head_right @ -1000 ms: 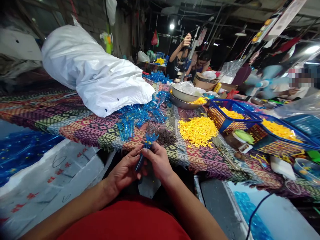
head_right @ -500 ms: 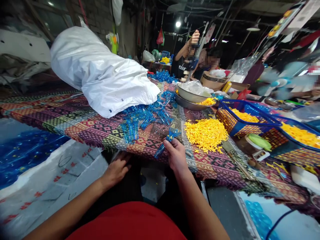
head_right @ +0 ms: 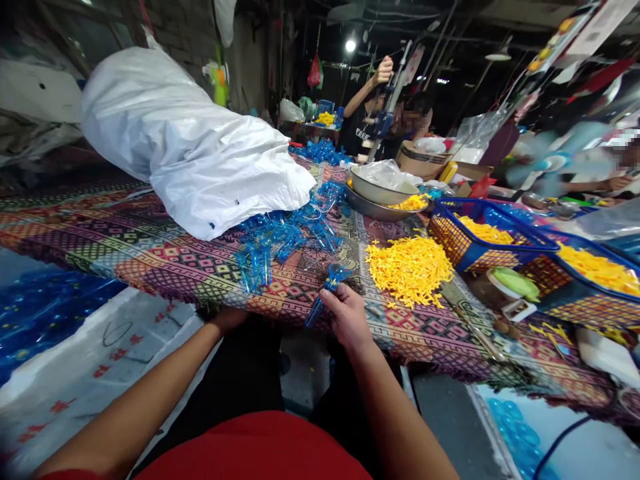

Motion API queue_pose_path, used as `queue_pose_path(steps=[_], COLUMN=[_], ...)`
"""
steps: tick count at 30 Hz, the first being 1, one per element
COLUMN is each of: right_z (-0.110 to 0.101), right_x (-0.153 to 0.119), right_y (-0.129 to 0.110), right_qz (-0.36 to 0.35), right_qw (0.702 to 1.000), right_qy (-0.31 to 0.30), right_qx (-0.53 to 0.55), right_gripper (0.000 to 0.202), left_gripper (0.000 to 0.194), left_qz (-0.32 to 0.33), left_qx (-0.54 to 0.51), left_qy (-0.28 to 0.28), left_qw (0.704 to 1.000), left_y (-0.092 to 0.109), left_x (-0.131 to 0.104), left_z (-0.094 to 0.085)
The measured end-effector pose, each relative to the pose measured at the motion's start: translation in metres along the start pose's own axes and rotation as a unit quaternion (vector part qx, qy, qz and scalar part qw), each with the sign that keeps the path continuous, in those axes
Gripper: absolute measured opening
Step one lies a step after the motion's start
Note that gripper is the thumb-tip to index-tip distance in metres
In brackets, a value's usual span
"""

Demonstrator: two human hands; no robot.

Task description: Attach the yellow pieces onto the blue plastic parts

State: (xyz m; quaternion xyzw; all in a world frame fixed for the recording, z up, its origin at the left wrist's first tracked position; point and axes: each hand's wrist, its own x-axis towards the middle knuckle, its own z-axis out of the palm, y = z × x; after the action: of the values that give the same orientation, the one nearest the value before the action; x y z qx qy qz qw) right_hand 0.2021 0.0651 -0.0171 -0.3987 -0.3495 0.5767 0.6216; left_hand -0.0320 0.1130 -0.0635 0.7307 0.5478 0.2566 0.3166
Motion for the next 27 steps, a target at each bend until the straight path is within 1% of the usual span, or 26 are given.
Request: queue_pose_path(steps=[2,4,7,9,11,12,14,15,16,18,19,21,22,23,24,25,26,27], right_z=[-0.002,-0.005,-0.009,-0.011,-0.011,-0.010,-0.007,-0.004,-0.001,0.004,0.007,0.010,0.011,0.012,0.012,0.012,0.012,0.012], right_x=[0.001,0.001,0.002,0.003,0.002,0.001,-0.005,-0.010,-0.015,-0.027,-0.032,-0.041,-0.043,-0.045,-0.046,-0.047,-0.047,-0.047], right_y=[0.002,0.004,0.007,0.008,0.007,0.006,0.001,-0.002,-0.005,-0.012,-0.014,-0.019,-0.020,-0.021,-0.022,-0.022,-0.022,-0.021], right_qz=[0.000,-0.001,-0.011,-0.019,-0.019,-0.017,-0.009,-0.006,-0.005,-0.007,-0.010,-0.011,-0.007,0.000,0.007,0.012,0.016,0.015], right_qw=[1.000,1.000,1.000,0.999,0.999,0.999,1.000,0.999,0.999,0.996,0.995,0.993,0.993,0.994,0.995,0.995,0.996,0.996], right_qy=[-0.001,-0.008,-0.024,-0.029,-0.027,-0.024,-0.027,-0.036,-0.049,-0.086,-0.102,-0.117,-0.116,-0.111,-0.104,-0.097,-0.090,-0.084], right_qx=[0.000,-0.002,-0.002,-0.011,-0.019,-0.016,-0.002,0.005,0.009,0.010,0.008,0.004,0.003,0.003,0.003,0.002,-0.002,-0.010], right_gripper=[0.021,0.021,0.019,0.019,0.021,0.022,0.024,0.025,0.025,0.024,0.024,0.024,0.025,0.026,0.027,0.028,0.029,0.028], left_gripper=[0.036,0.035,0.035,0.034,0.025,0.023,0.023,0.024,0.026,0.030,0.031,0.028,0.025,0.023,0.023,0.023,0.023,0.023], left_qz=[0.003,0.006,0.010,0.013,0.007,0.016,0.024,0.004,-0.022,-0.061,-0.076,-0.098,-0.104,-0.108,-0.109,-0.109,-0.107,-0.100], left_qx=[0.005,0.011,0.026,0.049,0.067,0.052,-0.050,-0.116,-0.180,-0.302,-0.359,-0.467,-0.510,-0.544,-0.567,-0.580,-0.583,-0.576], left_qy=[-0.004,-0.008,-0.011,-0.027,-0.027,-0.026,-0.042,-0.038,-0.043,-0.068,-0.094,-0.168,-0.195,-0.214,-0.223,-0.222,-0.215,-0.204], left_qw=[1.000,1.000,1.000,0.998,0.997,0.998,0.998,0.993,0.982,0.949,0.926,0.863,0.831,0.804,0.786,0.776,0.776,0.785], left_y=[0.002,0.000,-0.003,0.001,0.012,0.022,0.045,0.058,0.071,0.094,0.103,0.114,0.118,0.119,0.120,0.121,0.121,0.121], left_x=[-0.006,-0.016,-0.042,-0.064,-0.084,-0.092,-0.099,-0.099,-0.096,-0.086,-0.081,-0.074,-0.072,-0.072,-0.073,-0.074,-0.077,-0.079], left_z=[0.004,0.010,0.017,0.018,0.014,0.010,0.004,0.002,0.001,0.003,0.006,0.014,0.018,0.023,0.026,0.029,0.032,0.034])
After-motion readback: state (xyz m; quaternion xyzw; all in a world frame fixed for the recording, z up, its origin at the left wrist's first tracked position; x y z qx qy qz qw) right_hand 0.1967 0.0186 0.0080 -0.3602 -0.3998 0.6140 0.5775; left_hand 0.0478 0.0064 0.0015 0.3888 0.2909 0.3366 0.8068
